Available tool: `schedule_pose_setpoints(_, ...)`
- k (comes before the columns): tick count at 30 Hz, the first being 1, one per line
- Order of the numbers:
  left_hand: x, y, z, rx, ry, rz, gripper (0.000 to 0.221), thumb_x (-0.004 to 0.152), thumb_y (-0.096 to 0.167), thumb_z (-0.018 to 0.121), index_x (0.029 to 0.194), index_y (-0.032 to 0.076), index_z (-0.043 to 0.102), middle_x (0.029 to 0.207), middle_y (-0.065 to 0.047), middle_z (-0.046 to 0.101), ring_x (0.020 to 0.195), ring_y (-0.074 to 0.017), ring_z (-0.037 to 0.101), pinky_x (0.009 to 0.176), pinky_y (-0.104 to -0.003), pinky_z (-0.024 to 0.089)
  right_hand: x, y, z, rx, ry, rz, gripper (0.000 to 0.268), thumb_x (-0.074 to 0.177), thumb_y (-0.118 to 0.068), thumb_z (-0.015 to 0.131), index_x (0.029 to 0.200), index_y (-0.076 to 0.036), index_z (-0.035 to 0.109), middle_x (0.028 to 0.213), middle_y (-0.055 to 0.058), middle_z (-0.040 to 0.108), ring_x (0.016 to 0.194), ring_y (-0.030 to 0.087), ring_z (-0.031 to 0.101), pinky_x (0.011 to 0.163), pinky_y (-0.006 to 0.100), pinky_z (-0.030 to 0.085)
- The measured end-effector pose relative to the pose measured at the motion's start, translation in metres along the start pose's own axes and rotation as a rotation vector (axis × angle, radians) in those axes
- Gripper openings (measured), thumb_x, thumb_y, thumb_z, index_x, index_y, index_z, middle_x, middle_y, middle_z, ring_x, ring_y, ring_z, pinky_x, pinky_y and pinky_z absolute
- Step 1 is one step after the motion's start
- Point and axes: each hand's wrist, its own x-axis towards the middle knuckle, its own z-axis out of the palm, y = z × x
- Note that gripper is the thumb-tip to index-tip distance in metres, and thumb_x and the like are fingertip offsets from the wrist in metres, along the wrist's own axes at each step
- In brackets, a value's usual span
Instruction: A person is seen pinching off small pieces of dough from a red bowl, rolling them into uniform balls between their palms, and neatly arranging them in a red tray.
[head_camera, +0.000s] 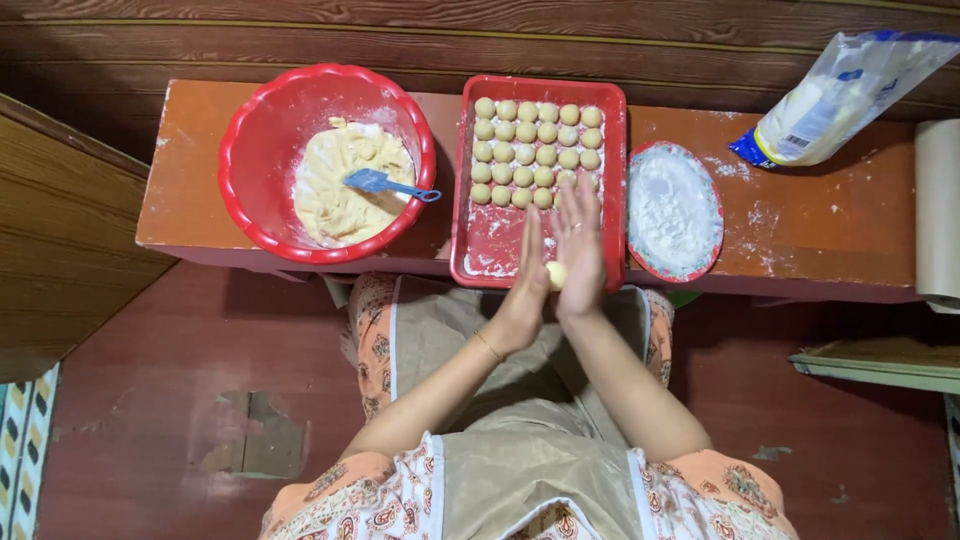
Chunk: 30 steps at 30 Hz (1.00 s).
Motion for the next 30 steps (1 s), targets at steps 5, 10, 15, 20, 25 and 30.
schedule_pose_setpoints(5, 0.023, 0.008, -0.014, 0.009, 0.103, 0.117, 0.072, 0.109, 0.054, 0.015, 0.164, 0.01, -0.003, 0.17, -0.017, -0.013, 0.157, -0.0363, -0.013, 0.127, -0.05, -0.012, -0.02, 0.041, -0.005, 0.042, -0.023, 0.155, 0.058, 0.113, -0.037, 0.032, 0.164, -0.011, 0.019, 0.168, 0.021, 0.018, 0.156, 0.034, 0.011, 0.128, 0.051, 0.004)
schedule_pose_setpoints(10, 0.017, -0.015, -0.024, 0.066, 0.122, 0.049, 0.066, 0.112, 0.044, 0.014, 0.164, 0.007, -0.005, 0.17, -0.017, -0.013, 0.156, -0.0364, -0.017, 0.125, -0.05, -0.013, -0.024, 0.012, 0.011, 0.017, -0.07, 0.192, 0.056, 0.11, -0.026, 0.031, 0.162, -0.007, 0.025, 0.169, 0.016, 0.017, 0.157, 0.032, 0.009, 0.128, 0.049, 0.001)
schedule_pose_setpoints(15, -0.009, -0.023, 0.0, -0.057, -0.014, -0.01, 0.064, 0.112, 0.04, 0.015, 0.164, 0.007, -0.002, 0.17, -0.015, -0.013, 0.155, -0.0324, -0.016, 0.126, -0.049, -0.011, 0.011, 0.001, -0.006, -0.115, -0.062, 0.021, 0.057, 0.116, -0.038, 0.024, 0.167, -0.018, 0.012, 0.173, 0.017, 0.013, 0.16, 0.036, 0.001, 0.128, 0.057, -0.002)
schedule_pose_setpoints(20, 0.013, -0.008, -0.019, -0.115, 0.057, -0.017, 0.065, 0.112, 0.045, 0.013, 0.164, 0.008, 0.001, 0.171, -0.013, -0.009, 0.156, -0.0306, -0.014, 0.128, -0.046, -0.01, -0.022, 0.025, 0.003, -0.143, -0.112, 0.168, 0.057, 0.114, -0.03, 0.029, 0.165, -0.01, 0.013, 0.17, 0.022, 0.01, 0.157, 0.037, 0.001, 0.126, 0.056, -0.002)
schedule_pose_setpoints(25, 0.002, -0.047, -0.009, -0.391, 0.141, -0.211, 0.055, 0.116, 0.033, 0.021, 0.164, 0.009, 0.012, 0.171, -0.012, 0.004, 0.157, -0.0236, 0.001, 0.131, -0.042, 0.001, -0.01, 0.001, 0.011, -0.257, -0.264, 0.072, 0.061, 0.115, -0.04, 0.021, 0.166, -0.012, 0.005, 0.173, 0.015, 0.002, 0.159, 0.033, -0.003, 0.128, 0.054, 0.001)
schedule_pose_setpoints(30, 0.015, -0.028, -0.001, -1.491, 0.345, -0.457, 0.045, 0.11, 0.023, 0.045, 0.152, 0.008, 0.045, 0.143, -0.016, 0.058, 0.129, -0.027, 0.06, 0.112, -0.046, 0.046, -0.001, 0.0, 0.008, -0.184, -0.365, 0.031, 0.061, 0.114, -0.041, 0.022, 0.167, -0.013, 0.009, 0.174, 0.014, 0.004, 0.161, 0.032, -0.002, 0.13, 0.051, -0.004)
